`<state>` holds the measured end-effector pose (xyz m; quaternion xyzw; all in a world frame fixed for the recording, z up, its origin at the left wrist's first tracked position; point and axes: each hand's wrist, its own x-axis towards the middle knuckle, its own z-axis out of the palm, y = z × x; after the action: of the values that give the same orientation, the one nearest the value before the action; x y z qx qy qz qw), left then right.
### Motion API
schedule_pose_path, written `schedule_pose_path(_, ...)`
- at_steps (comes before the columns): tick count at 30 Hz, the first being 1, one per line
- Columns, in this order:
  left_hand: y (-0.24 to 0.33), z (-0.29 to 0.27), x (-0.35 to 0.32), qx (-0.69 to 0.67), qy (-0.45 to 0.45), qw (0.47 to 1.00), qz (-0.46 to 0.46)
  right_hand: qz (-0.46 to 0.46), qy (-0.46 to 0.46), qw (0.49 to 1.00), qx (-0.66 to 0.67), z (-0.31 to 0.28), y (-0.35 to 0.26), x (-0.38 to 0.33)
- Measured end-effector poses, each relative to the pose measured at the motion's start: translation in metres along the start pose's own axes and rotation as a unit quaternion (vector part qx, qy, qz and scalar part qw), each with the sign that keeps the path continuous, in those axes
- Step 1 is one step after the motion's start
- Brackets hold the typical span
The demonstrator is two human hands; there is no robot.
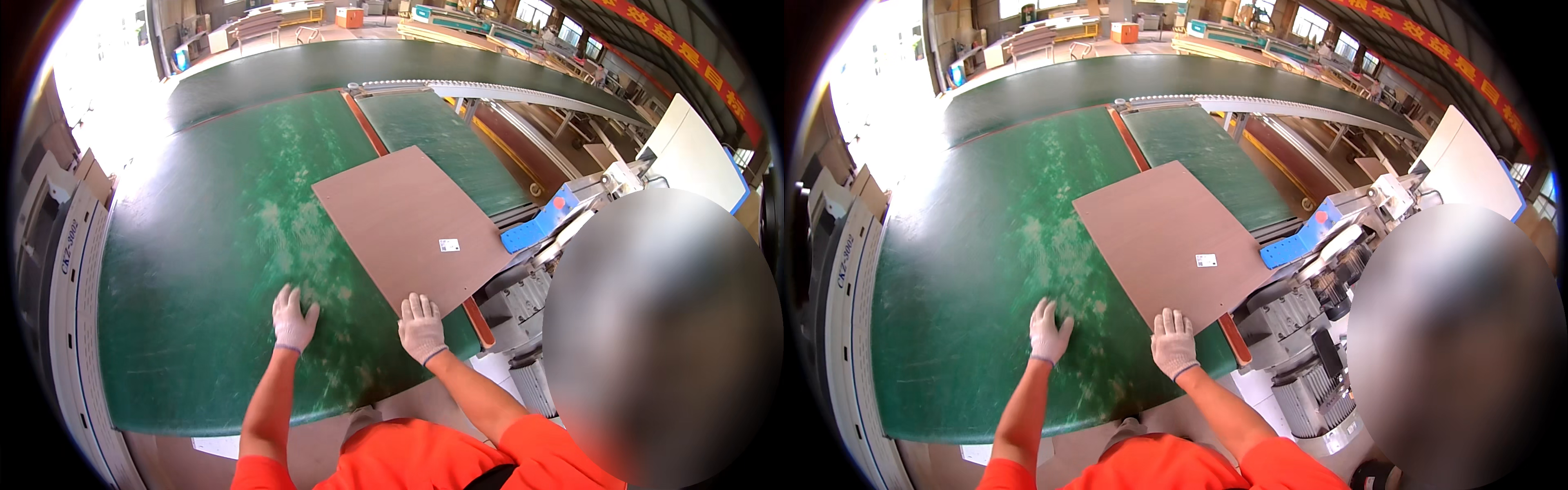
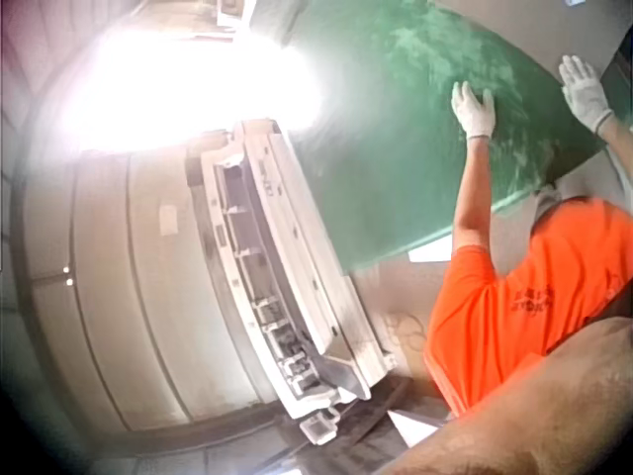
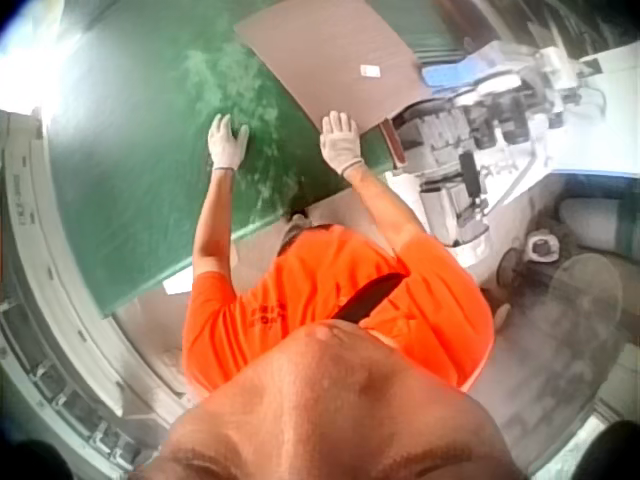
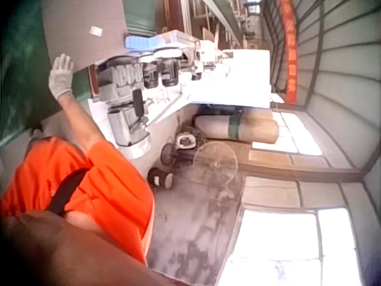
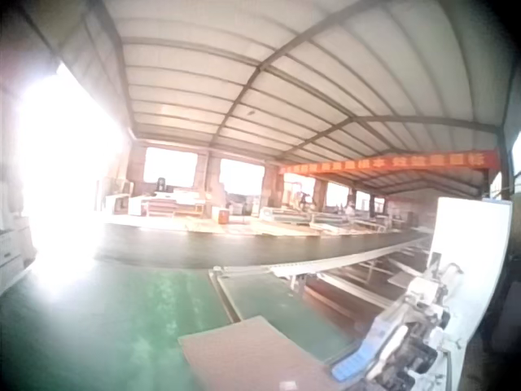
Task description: The person picks up rectangular wood panels from a stack and places them onto a conveyor belt to feed an edge banding machine. After the panels are processed, the person collects them and stacks them. The person also uses a screwdriver to adjust a component on the machine.
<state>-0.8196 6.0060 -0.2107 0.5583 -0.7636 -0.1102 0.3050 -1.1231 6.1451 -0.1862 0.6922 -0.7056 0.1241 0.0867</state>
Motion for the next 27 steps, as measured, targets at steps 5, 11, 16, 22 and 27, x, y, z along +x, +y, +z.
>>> schedule_pose_path(5, -0.028, 0.051, 0.162, 0.035, 0.002, 0.999, 0.036, -0.012, 0.033, 0.999, -0.018, -0.001, 0.006, -0.022)
schedule_pose_path(11, -0.035, 0.085, 0.263, 0.093, -0.047, 0.992, -0.067, 0.061, -0.015, 0.998, -0.022, -0.014, 0.026, -0.052)
schedule_pose_path(16, -0.005, 0.067, 0.26, 0.085, -0.115, 0.984, -0.106, 0.211, -0.033, 0.963, 0.163, -0.002, 0.033, -0.047)
schedule_pose_path(22, -0.016, 0.081, 0.224, 0.042, -0.042, 0.997, 0.04, 0.147, 0.031, 0.965, 0.215, -0.003, 0.048, 0.056)
schedule_pose_path(27, 0.058, 0.1, 0.126, -0.022, -0.078, 0.994, 0.068, 0.172, 0.028, 0.959, 0.225, 0.034, 0.104, 0.1)
